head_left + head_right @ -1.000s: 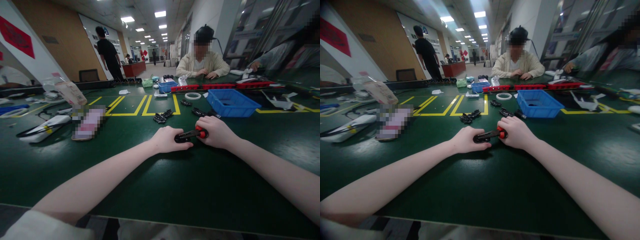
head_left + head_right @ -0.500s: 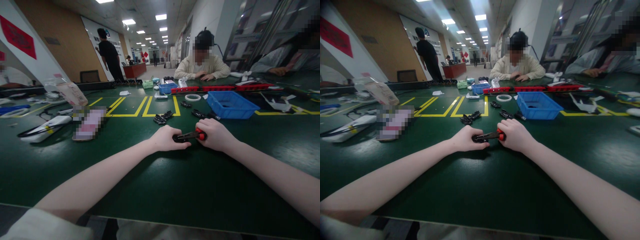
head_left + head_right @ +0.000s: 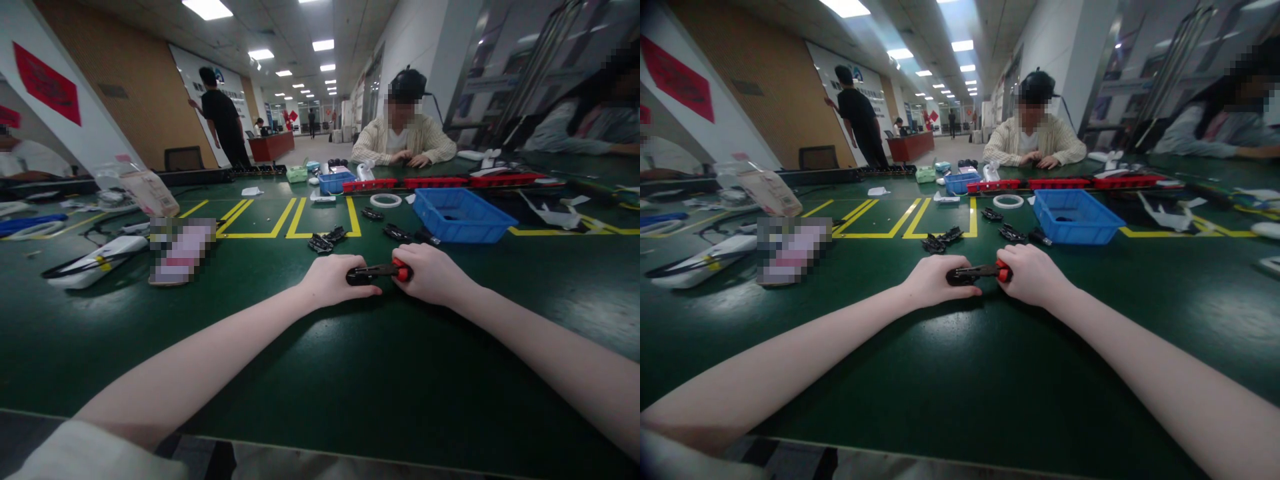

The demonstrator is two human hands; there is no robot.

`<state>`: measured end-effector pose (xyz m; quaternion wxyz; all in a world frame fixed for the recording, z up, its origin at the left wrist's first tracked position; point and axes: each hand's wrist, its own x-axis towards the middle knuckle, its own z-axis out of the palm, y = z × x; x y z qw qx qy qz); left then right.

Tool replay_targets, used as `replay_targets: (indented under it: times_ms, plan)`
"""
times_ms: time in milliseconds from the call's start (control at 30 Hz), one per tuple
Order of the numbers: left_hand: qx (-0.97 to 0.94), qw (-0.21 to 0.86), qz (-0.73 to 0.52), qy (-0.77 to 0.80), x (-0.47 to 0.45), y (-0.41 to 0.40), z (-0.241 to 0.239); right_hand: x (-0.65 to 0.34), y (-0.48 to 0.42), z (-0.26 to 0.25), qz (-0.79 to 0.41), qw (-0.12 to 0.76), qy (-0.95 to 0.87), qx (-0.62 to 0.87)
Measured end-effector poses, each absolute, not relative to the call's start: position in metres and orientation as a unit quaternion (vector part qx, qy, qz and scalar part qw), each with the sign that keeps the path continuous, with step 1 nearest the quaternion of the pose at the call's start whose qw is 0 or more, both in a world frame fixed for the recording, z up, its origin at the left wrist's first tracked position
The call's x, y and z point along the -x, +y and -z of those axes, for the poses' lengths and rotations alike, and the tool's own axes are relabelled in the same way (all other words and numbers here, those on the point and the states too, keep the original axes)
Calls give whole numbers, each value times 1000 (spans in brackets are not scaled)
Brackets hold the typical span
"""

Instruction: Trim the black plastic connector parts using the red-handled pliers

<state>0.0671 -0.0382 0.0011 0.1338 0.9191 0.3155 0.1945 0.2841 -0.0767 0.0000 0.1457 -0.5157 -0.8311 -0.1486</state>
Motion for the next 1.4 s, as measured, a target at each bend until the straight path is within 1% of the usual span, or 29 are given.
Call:
replay_targets:
  times_ms: [167, 300, 533, 1067, 1267, 1400]
  plan:
    - [-906, 145, -206, 339, -67, -37, -1, -284, -77, 0, 167, 140, -829, 516]
    - [-906, 129, -192, 355, -69, -38, 0, -283, -76, 1, 176, 129, -833, 509]
    - [-922, 129, -186, 315, -69, -40, 1, -284, -77, 1, 181, 139, -832, 505]
    - [-919, 129, -211, 309, -67, -43, -3, -284, -77, 1, 115, 138, -840, 512]
    - [-918, 146, -217, 299, -66, -40, -2, -282, -79, -2, 140, 139, -843, 501]
    - [-927, 121, -208, 288, -67, -41, -2, -284, -78, 1, 151, 142, -844, 496]
